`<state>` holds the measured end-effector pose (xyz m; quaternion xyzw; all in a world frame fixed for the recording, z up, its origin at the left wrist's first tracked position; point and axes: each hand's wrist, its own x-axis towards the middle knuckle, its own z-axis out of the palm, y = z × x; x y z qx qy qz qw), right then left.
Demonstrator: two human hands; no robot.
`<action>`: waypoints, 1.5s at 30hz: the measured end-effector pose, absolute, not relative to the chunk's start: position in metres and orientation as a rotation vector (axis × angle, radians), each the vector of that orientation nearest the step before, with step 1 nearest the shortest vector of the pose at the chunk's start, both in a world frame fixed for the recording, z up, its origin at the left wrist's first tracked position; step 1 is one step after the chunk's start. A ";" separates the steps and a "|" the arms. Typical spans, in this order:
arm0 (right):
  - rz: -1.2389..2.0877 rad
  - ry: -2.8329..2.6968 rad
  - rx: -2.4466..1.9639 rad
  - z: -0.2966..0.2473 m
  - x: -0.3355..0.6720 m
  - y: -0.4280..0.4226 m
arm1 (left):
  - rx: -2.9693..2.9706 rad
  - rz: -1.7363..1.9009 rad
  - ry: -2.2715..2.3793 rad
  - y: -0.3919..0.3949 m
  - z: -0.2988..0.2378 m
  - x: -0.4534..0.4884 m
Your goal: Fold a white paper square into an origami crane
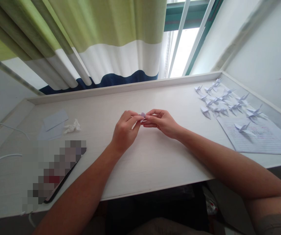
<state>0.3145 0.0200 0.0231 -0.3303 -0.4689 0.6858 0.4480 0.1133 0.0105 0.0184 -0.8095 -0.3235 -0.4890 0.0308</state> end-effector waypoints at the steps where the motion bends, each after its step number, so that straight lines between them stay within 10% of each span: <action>1: 1.692 -1.154 -0.824 0.023 0.314 0.020 | -2.489 -1.508 -0.974 0.011 0.018 0.113; 18: 1.660 -1.157 -0.805 0.025 0.309 0.014 | -2.527 -2.195 -1.796 0.009 0.014 0.124; 45: 1.458 -1.349 -0.867 0.018 0.309 0.015 | -2.890 -2.254 -1.906 0.014 0.026 0.115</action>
